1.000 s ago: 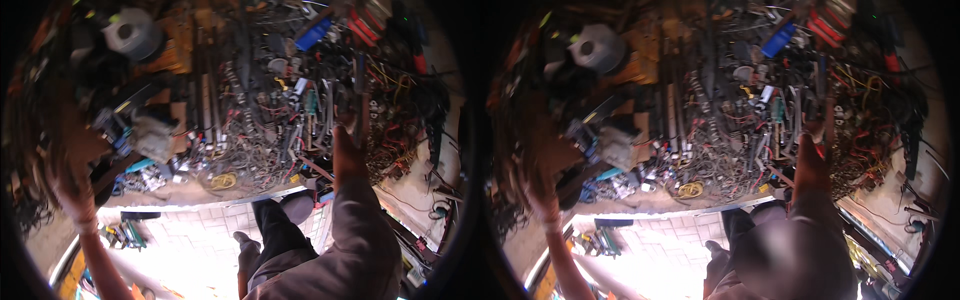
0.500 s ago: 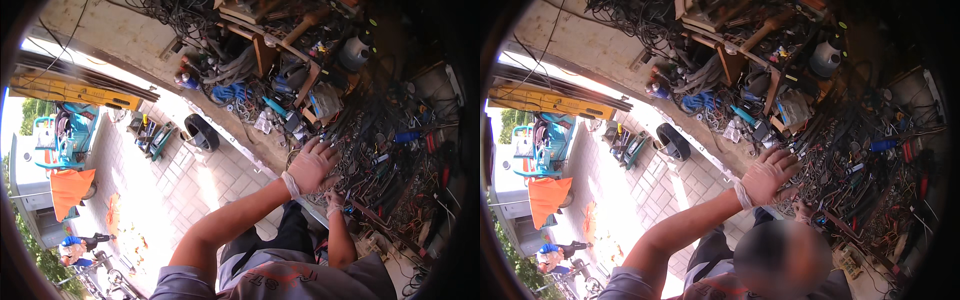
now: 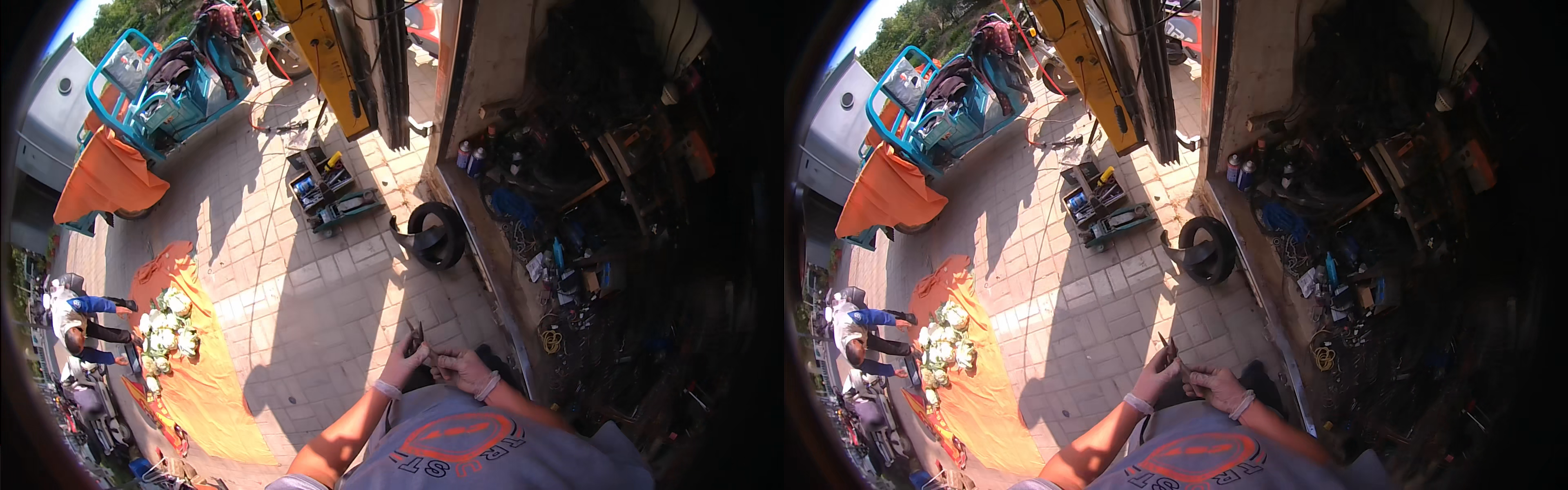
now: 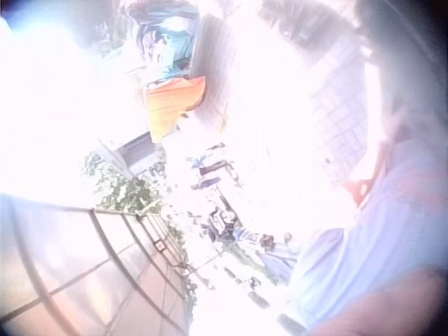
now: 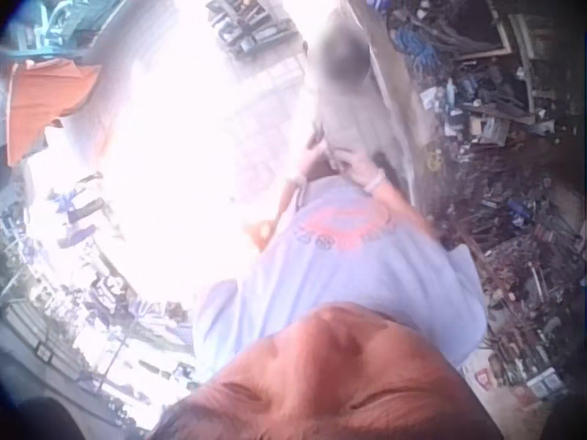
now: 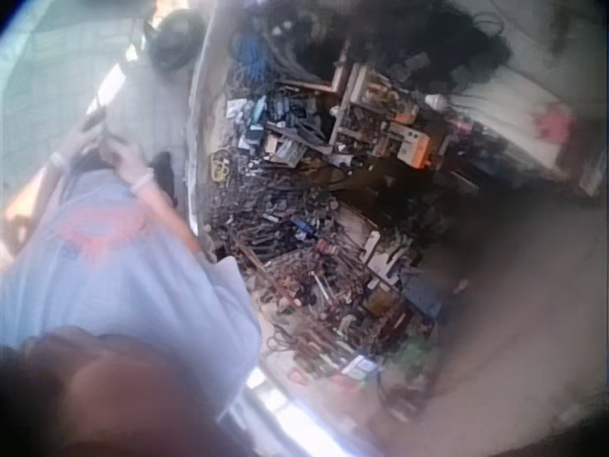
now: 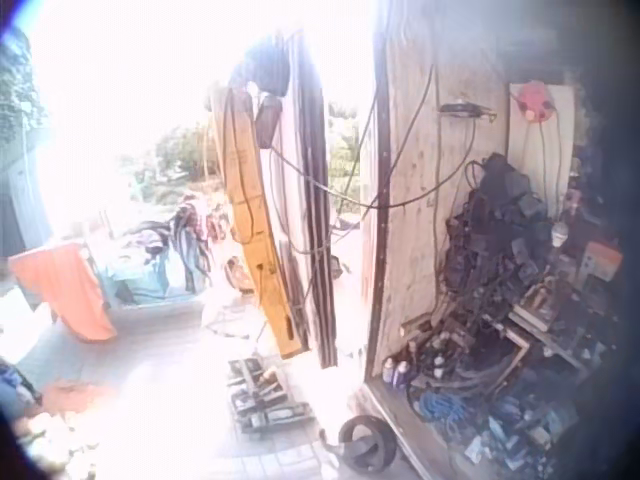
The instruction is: The person inflates an electric scooter tire using a pressure gauge and hose, then retrieves a tire repair tool and repeatedly works on the tire surface near the valve area. The person handles the scooter, hose, gauge, and tool while standing and crouching beside the vehicle.
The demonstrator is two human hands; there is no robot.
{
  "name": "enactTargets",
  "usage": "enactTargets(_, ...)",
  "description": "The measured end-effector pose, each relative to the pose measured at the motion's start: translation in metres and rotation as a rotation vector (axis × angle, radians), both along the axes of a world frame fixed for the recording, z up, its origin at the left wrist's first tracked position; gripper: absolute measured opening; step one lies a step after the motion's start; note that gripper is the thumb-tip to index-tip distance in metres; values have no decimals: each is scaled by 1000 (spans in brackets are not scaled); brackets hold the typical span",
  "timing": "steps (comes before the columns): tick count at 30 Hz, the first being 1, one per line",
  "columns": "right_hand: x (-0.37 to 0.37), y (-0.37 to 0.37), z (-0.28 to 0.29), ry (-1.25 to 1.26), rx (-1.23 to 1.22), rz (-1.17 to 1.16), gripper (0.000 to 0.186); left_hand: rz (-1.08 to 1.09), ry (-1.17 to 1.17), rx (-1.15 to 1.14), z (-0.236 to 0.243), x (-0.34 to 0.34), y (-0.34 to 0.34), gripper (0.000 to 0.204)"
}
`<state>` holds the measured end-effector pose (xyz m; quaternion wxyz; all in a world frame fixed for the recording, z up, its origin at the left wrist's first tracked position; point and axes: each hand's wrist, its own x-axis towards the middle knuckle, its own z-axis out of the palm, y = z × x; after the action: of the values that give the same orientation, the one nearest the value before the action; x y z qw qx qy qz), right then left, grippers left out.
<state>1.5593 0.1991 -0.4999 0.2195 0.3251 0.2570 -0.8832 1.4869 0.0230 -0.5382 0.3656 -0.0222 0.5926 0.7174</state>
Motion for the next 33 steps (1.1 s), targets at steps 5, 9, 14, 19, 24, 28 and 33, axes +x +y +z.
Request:
enactTargets(5,-114,-54,29,212,379,546,17,302,-183,-48,33,-70,-44,23)
enactTargets(9,-194,-91,0,584,826,646,22,520,-361,16,28,-126,-73,31)
enactTargets(14,-317,-127,-59,307,503,891,27,564,-244,-27,-21,-232,-112,36)
enactTargets(19,-493,-136,-138,-134,636,828,33,505,-162,-557,-85,-352,-166,47)
enactTargets(24,-623,-88,-207,-153,1042,966,35,379,-311,-779,-112,-429,-204,42)
enactTargets(28,-702,-66,-253,-170,1260,1003,41,207,-250,-886,-125,-473,-213,40)
enactTargets(33,-787,-77,-310,-250,1359,1127,38,-212,-12,-1030,-178,-531,-221,37)
